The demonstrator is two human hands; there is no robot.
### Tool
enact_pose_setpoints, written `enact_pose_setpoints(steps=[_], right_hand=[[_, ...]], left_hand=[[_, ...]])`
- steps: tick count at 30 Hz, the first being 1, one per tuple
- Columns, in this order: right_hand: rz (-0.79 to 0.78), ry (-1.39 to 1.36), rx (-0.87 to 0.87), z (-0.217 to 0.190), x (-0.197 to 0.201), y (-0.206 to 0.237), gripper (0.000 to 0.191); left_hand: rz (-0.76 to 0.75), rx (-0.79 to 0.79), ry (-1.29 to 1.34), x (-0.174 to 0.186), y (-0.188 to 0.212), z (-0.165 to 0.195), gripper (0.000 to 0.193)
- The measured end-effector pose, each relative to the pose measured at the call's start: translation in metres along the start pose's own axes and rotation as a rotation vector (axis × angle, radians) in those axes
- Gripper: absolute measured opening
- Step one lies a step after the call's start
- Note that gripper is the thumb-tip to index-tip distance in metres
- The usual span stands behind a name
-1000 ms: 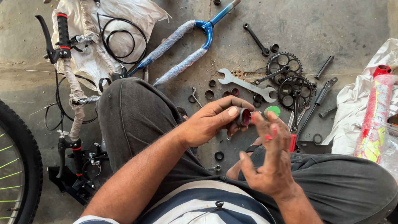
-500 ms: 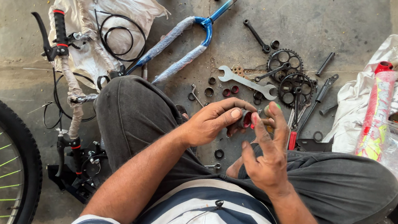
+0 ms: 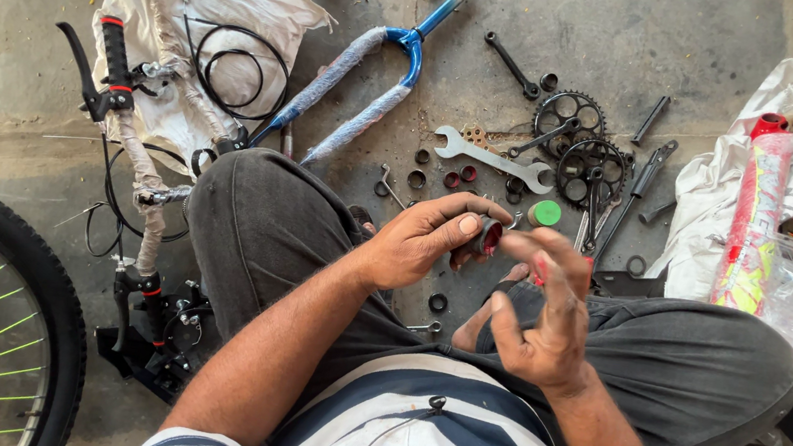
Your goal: The person sits on the floor of a bicycle repair shop and applies red grease by hand to a small cylindrical metal component, repeatedly working the grease around its inner surface with a finger. They open a small grease container, dip into it, and continue coating the part throughout the clip.
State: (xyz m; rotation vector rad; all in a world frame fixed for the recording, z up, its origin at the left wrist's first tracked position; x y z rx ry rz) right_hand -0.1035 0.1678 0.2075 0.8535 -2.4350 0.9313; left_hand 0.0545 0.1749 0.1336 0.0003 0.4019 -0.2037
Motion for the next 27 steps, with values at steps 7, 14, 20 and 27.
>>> enact_pose_setpoints(steps=[7, 14, 20, 27], right_hand=[[-0.063, 0.119, 0.037, -0.002, -0.014, 0.004, 0.089], [0.122, -0.526, -0.282, 0.012, 0.004, 0.019, 0.085], [-0.1, 0.118, 0.034, 0.001, -0.001, 0.001, 0.091], [0.032, -0.799, -0.481, 0.02, -0.012, 0.01, 0.097]], left_hand=[[-0.022, -0.023, -0.041, 0.001, 0.003, 0.0, 0.046], [-0.012, -0.049, -0.011, 0.005, 0.002, 0.004, 0.048], [-0.043, -0.001, 0.007, -0.002, 0.001, 0.001, 0.047], [-0.053, -0.151, 0.073, -0.002, 0.002, 0.012, 0.037]])
Point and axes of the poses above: each hand's wrist, its own y-axis away from the middle knuckle, its own x-axis out of the back of the hand, z = x × y, the point moved 7 cm from there along -y, towards the middle knuckle, and after that the axes turned 5 degrees about -y, right-handed, at the moved point
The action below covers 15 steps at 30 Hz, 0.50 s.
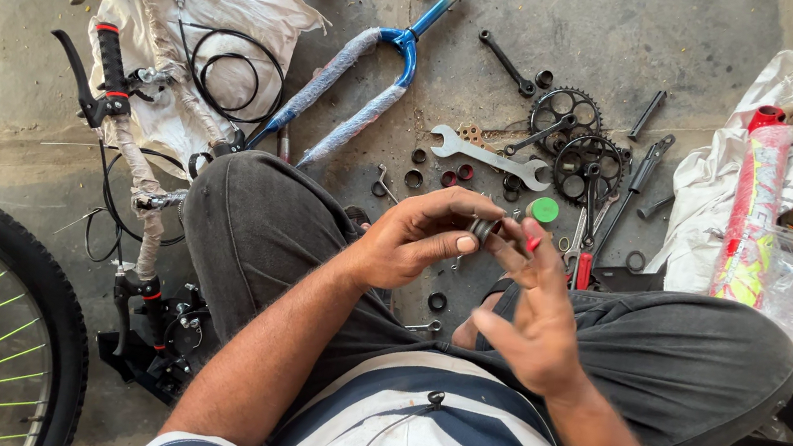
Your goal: The person sits on the floor of a bicycle repair shop and applies red grease by hand to a small cylindrical metal component, repeatedly working the grease around its inner surface with a finger. They open a small grease container, dip into it, and continue coating the part throughout the clip.
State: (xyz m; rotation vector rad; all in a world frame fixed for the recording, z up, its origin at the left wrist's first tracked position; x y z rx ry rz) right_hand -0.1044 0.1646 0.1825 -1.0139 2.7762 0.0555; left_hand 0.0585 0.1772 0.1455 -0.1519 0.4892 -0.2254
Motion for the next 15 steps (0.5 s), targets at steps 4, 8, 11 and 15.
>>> enact_pose_setpoints(steps=[4, 8, 11, 15], right_hand=[[0.031, -0.817, -0.1, -0.003, 0.0, 0.011, 0.09], [0.059, -0.616, -0.052, -0.008, 0.005, 0.01, 0.09], [0.046, -0.483, 0.001, -0.01, 0.005, 0.008, 0.089], [0.009, -0.312, 0.052, -0.011, 0.003, 0.005, 0.09]], left_hand=[[0.039, -0.019, 0.017, 0.005, 0.0, -0.002, 0.037], [0.098, 0.103, 0.221, 0.007, -0.001, -0.014, 0.048], [0.156, 0.16, 0.354, 0.006, 0.0, -0.017, 0.046], [0.112, 0.091, 0.286, 0.001, -0.001, -0.004, 0.05]])
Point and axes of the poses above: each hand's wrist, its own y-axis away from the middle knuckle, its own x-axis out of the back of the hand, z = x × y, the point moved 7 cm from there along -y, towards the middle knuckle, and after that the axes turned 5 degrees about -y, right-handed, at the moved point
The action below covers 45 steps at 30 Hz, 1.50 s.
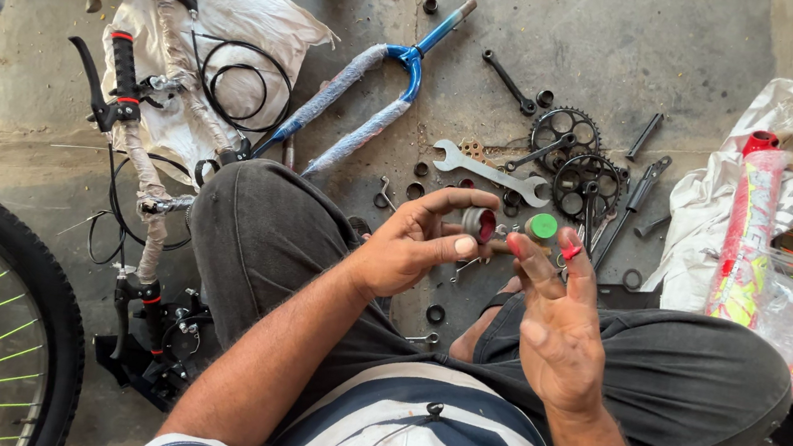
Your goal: The person sits on the floor of a bicycle repair shop and applies red grease by hand to a small cylindrical metal component, repeatedly working the grease around its inner surface with a finger. They open a small grease container, dip into it, and continue coating the part throughout the clip.
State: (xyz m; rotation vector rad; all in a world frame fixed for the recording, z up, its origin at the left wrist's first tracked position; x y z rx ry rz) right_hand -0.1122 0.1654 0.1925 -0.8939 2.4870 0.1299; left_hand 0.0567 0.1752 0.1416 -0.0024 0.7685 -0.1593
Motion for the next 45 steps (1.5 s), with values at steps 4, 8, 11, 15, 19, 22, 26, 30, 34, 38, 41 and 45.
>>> enact_pose_setpoints(steps=[4, 8, 11, 15, 19, 22, 26, 30, 34, 38, 41, 45], right_hand=[[-0.068, 0.284, 0.083, -0.004, -0.005, -0.003, 0.096], [-0.177, 0.79, 0.244, -0.008, -0.019, -0.005, 0.102], [-0.279, 1.181, 0.351, 0.0, -0.031, -0.007, 0.108], [-0.316, 1.492, 0.526, 0.009, -0.042, -0.005, 0.103], [-0.253, 1.544, 0.601, 0.003, -0.035, 0.006, 0.098], [-0.047, 0.94, 0.097, 0.012, -0.001, 0.002, 0.092], [-0.153, 0.643, 0.1, 0.017, -0.008, 0.005, 0.098], [-0.121, 0.447, 0.037, 0.024, -0.01, 0.006, 0.096], [-0.021, 0.577, -0.009, 0.025, 0.0, 0.0, 0.092], [-0.071, 1.095, 0.183, 0.024, -0.015, -0.009, 0.097], [-0.076, 1.237, 0.269, 0.027, -0.027, -0.011, 0.095], [-0.046, 1.455, 0.353, 0.016, -0.033, -0.005, 0.082]], left_hand=[[0.084, 0.046, -0.034, 0.006, 0.002, -0.002, 0.041], [0.063, 0.092, -0.156, 0.012, 0.002, -0.009, 0.046], [0.001, 0.067, -0.238, 0.01, 0.001, -0.012, 0.046], [0.02, -0.009, -0.311, 0.01, 0.002, -0.009, 0.043], [0.091, -0.007, -0.395, 0.018, 0.004, -0.006, 0.043], [0.087, -0.003, -0.407, 0.018, 0.003, -0.007, 0.043], [0.075, 0.007, -0.366, 0.011, 0.002, -0.013, 0.043], [0.137, -0.041, -0.352, 0.017, 0.004, -0.006, 0.044], [0.097, 0.008, -0.356, 0.014, 0.003, -0.011, 0.044], [0.082, 0.018, -0.387, 0.006, 0.0, -0.018, 0.043], [0.094, 0.002, -0.388, 0.008, 0.0, -0.016, 0.041], [0.13, -0.009, -0.442, 0.014, 0.003, -0.011, 0.042]])
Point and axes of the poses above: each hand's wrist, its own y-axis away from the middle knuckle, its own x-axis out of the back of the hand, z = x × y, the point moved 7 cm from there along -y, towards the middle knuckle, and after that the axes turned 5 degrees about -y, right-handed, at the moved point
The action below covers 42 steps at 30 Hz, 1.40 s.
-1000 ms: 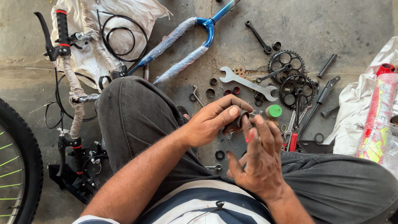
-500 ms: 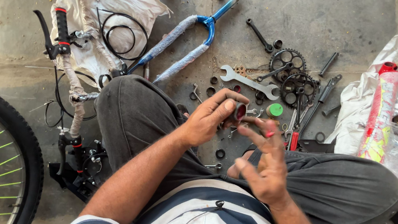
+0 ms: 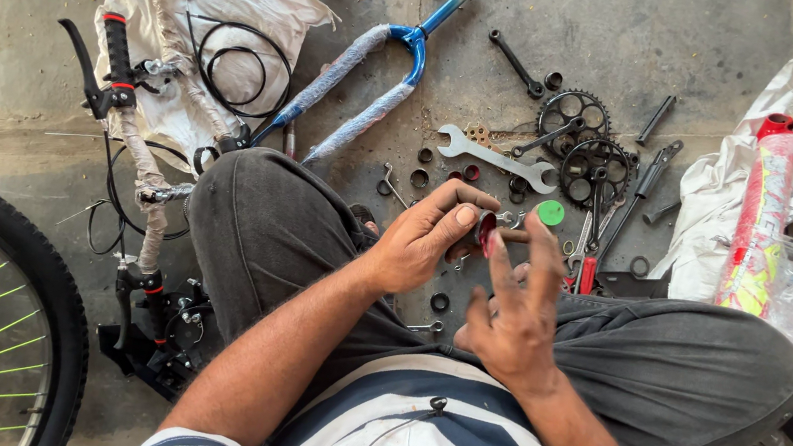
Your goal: The person sits on the floor of a bicycle repair shop and applies red grease by hand to a small cylindrical metal component, repeatedly working the grease around its inner surface with a finger. They open a small grease container, dip into it, and continue coating the part throughout the clip.
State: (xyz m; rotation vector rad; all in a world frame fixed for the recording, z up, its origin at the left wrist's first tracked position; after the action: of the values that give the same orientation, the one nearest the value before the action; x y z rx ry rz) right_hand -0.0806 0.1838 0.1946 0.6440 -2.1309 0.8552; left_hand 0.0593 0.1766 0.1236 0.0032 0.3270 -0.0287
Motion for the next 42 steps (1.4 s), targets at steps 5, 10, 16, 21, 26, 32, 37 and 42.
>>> enact_pose_setpoints(steps=[5, 10, 16, 21, 26, 32, 37, 42], right_hand=[[0.059, -0.256, 0.008, 0.01, 0.021, 0.006, 0.07], [0.007, -0.279, 0.169, 0.013, 0.017, 0.002, 0.09], [-0.056, -0.685, -0.086, 0.019, 0.003, 0.002, 0.09], [0.046, -1.698, -0.546, 0.029, 0.006, 0.019, 0.09], [0.104, -1.802, -0.527, 0.036, 0.026, 0.017, 0.089], [0.051, -1.538, -0.394, 0.034, 0.023, 0.014, 0.09], [0.021, -1.24, -0.272, 0.03, 0.023, 0.009, 0.097], [-0.079, -0.538, 0.056, 0.014, 0.024, -0.004, 0.102]], left_hand=[[-0.038, 0.026, 0.016, -0.001, 0.0, 0.0, 0.043], [-0.087, 0.025, 0.026, -0.007, 0.0, 0.002, 0.043], [-0.122, -0.049, -0.012, -0.006, 0.003, 0.008, 0.038], [-0.183, -0.162, 0.118, -0.008, 0.003, 0.017, 0.031], [-0.146, -0.163, 0.268, -0.003, 0.0, 0.02, 0.038], [-0.12, 0.0, 0.43, -0.008, -0.004, 0.014, 0.048], [-0.066, 0.108, 0.396, -0.006, -0.003, 0.006, 0.037], [-0.098, 0.179, 0.192, -0.003, -0.003, -0.003, 0.048]])
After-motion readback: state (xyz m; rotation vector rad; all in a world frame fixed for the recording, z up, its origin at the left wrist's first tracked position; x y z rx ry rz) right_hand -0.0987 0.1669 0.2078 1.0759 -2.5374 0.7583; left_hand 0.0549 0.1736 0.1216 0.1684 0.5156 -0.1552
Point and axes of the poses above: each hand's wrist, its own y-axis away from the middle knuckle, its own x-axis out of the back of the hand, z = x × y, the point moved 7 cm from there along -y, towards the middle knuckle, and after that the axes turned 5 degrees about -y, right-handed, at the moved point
